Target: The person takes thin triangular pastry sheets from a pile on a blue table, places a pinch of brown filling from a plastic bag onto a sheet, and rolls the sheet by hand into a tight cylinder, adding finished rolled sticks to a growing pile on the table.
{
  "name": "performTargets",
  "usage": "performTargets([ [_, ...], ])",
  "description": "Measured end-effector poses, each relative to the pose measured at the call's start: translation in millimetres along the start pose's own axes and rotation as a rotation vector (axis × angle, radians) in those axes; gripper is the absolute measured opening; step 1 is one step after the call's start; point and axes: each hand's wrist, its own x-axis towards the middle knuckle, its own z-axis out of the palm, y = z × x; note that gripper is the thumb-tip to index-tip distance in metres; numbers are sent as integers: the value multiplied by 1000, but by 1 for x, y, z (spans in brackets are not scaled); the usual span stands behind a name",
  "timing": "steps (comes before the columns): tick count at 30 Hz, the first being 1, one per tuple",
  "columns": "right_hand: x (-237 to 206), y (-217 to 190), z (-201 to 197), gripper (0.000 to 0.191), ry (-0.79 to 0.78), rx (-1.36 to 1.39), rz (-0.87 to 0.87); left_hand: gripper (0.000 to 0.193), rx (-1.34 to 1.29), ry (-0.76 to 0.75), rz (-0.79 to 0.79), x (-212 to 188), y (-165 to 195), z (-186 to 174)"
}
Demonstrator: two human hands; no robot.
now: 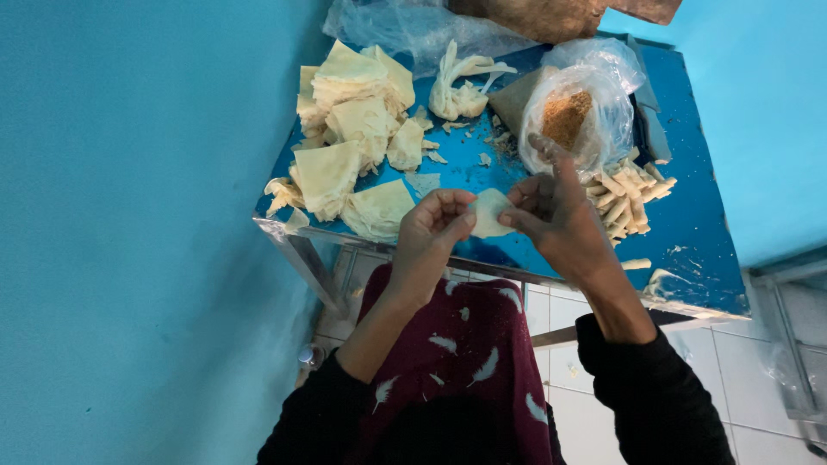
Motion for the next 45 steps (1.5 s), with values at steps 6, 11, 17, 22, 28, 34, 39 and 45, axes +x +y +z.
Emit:
performTargets([
  [6, 1, -14, 0, 82, -84, 17, 50, 28, 180, 18, 144, -3, 1, 3],
  [11, 12, -24, 1, 78, -120, 137, -4, 48, 46, -8, -123, 1, 10, 7],
  [17, -1, -5, -1, 73, -9, -283, 43, 58, 717, 67, 144, -11, 23, 5],
  [22, -45, 15, -27, 59, 131, -511, -114, 35, 1324, -163, 467, -37, 26, -2],
  [28, -117, 44, -102, 53, 452, -947, -141, 29, 1377, -334, 702, -35, 19, -11],
  [34, -171, 77, -141, 63, 402, -1292, 2, 25, 1329, -386, 740, -36, 5, -15],
  [39, -176, 86, -144, 72, 206, -1496, -45, 36, 1335, -394, 769, -38, 7, -18],
  [45, -158, 42, -152, 38, 131, -1734, -64, 31, 1342, -388, 846, -36, 7, -21],
])
